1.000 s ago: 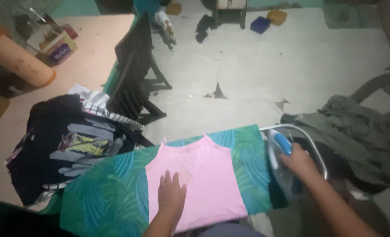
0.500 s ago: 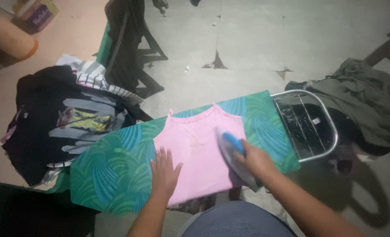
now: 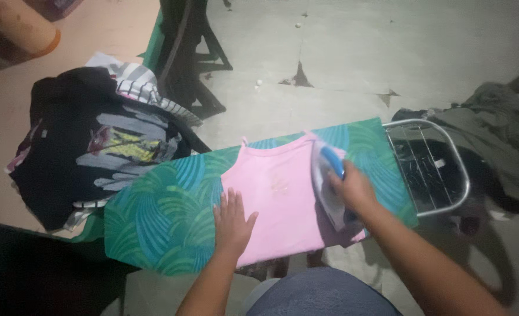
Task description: The person irons a black t-shirt and a pink tank top on an ironing board. They use a blue and white iron to smooth the garments, flipping the t-shirt to iron both sides before placing it on a nearby table. The pink tank top is then ironed and added to the pile.
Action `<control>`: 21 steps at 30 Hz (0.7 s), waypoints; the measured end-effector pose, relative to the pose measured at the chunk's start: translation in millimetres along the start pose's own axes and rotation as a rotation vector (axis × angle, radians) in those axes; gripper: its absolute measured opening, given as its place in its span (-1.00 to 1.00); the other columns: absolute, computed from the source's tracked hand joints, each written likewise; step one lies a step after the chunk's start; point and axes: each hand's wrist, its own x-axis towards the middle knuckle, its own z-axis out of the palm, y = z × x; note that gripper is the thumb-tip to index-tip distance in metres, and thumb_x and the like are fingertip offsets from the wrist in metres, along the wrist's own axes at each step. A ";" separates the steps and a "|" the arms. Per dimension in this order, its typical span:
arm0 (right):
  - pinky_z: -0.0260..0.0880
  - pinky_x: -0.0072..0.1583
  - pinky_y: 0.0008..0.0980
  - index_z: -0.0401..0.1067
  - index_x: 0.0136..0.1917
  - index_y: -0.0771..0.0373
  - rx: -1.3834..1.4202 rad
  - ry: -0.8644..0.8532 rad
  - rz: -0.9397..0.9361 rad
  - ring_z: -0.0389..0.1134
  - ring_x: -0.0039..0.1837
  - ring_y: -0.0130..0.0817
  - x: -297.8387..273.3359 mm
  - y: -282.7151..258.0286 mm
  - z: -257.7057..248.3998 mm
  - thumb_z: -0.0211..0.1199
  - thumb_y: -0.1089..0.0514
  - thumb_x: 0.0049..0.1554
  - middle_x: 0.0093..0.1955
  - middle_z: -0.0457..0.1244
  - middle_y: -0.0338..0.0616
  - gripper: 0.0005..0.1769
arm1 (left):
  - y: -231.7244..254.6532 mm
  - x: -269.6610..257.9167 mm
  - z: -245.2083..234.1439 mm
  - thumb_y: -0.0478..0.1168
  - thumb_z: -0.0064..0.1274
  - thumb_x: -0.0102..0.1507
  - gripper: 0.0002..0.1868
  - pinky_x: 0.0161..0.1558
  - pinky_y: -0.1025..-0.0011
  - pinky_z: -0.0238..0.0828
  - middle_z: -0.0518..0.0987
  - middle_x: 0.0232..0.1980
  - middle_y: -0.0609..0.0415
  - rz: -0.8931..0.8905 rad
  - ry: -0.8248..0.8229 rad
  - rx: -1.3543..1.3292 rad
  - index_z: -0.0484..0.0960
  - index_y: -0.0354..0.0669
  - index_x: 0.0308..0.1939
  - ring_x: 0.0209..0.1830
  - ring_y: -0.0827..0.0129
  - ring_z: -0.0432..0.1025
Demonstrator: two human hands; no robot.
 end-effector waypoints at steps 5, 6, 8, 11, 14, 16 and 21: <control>0.43 0.08 0.06 0.29 0.40 0.19 -0.067 -0.146 -0.224 0.44 0.05 0.19 1.7 2.6 6.3 0.31 -0.12 0.06 0.03 0.38 0.25 -0.29 | -2.5 2.1 -0.4 0.23 -0.11 0.33 -0.11 0.51 -0.13 -0.35 -0.07 0.64 -0.19 -0.007 -0.029 0.020 0.06 -0.30 0.53 0.63 -0.07 -0.20; 0.42 0.07 0.07 0.26 0.41 0.17 -0.108 -0.200 -0.326 0.43 0.05 0.20 0.7 0.3 5.5 0.33 -0.10 0.00 0.04 0.37 0.26 -0.23 | -3.0 2.8 -0.8 0.23 -0.11 0.32 -0.10 0.50 -0.13 -0.35 -0.08 0.63 -0.20 -0.007 -0.036 0.021 0.05 -0.30 0.53 0.63 -0.07 -0.21; 0.44 0.09 0.05 0.27 0.42 0.15 -0.136 -0.204 -0.205 0.45 0.05 0.17 -2.2 -6.3 4.5 0.28 -0.11 0.06 0.00 0.40 0.21 -0.29 | -3.4 1.6 1.2 0.23 -0.12 0.32 -0.10 0.50 -0.13 -0.35 -0.08 0.63 -0.21 0.000 -0.026 0.017 0.05 -0.30 0.53 0.62 -0.07 -0.21; 0.44 0.11 0.05 0.31 0.39 0.21 -0.066 -0.083 -0.011 0.45 0.06 0.20 2.6 -14.8 -1.2 0.25 -0.13 0.16 0.01 0.41 0.23 -0.38 | -4.9 -1.6 5.8 0.24 -0.14 0.34 -0.11 0.49 -0.15 -0.34 -0.07 0.63 -0.21 0.019 0.012 0.015 0.05 -0.31 0.53 0.63 -0.08 -0.20; 0.45 0.12 0.03 0.30 0.41 0.20 -0.009 -0.058 0.007 0.47 0.05 0.17 5.1 -12.5 -0.2 0.29 -0.10 0.15 0.04 0.40 0.24 -0.36 | -3.4 -0.8 10.3 0.24 -0.15 0.34 -0.11 0.49 -0.16 -0.33 -0.07 0.64 -0.21 0.038 0.030 0.018 0.05 -0.32 0.53 0.63 -0.08 -0.20; 0.46 0.12 0.00 0.27 0.44 0.12 -0.036 -0.166 -0.075 0.48 0.06 0.11 -1.5 -9.7 6.4 0.33 -0.09 0.08 0.05 0.40 0.20 -0.29 | -6.2 -2.0 10.6 0.24 -0.15 0.34 -0.12 0.49 -0.16 -0.33 -0.08 0.64 -0.21 0.034 0.046 0.000 0.06 -0.31 0.53 0.63 -0.09 -0.20; 0.43 0.17 -0.03 0.20 0.49 -0.04 -0.293 -0.488 -0.398 0.46 0.11 0.03 -43.6 -16.7 24.6 0.33 -0.11 0.05 0.09 0.40 0.08 -0.23 | -3.7 -0.4 0.9 0.24 -0.16 0.35 -0.12 0.49 -0.16 -0.34 -0.10 0.64 -0.20 0.006 -0.030 0.022 0.04 -0.31 0.53 0.64 -0.07 -0.22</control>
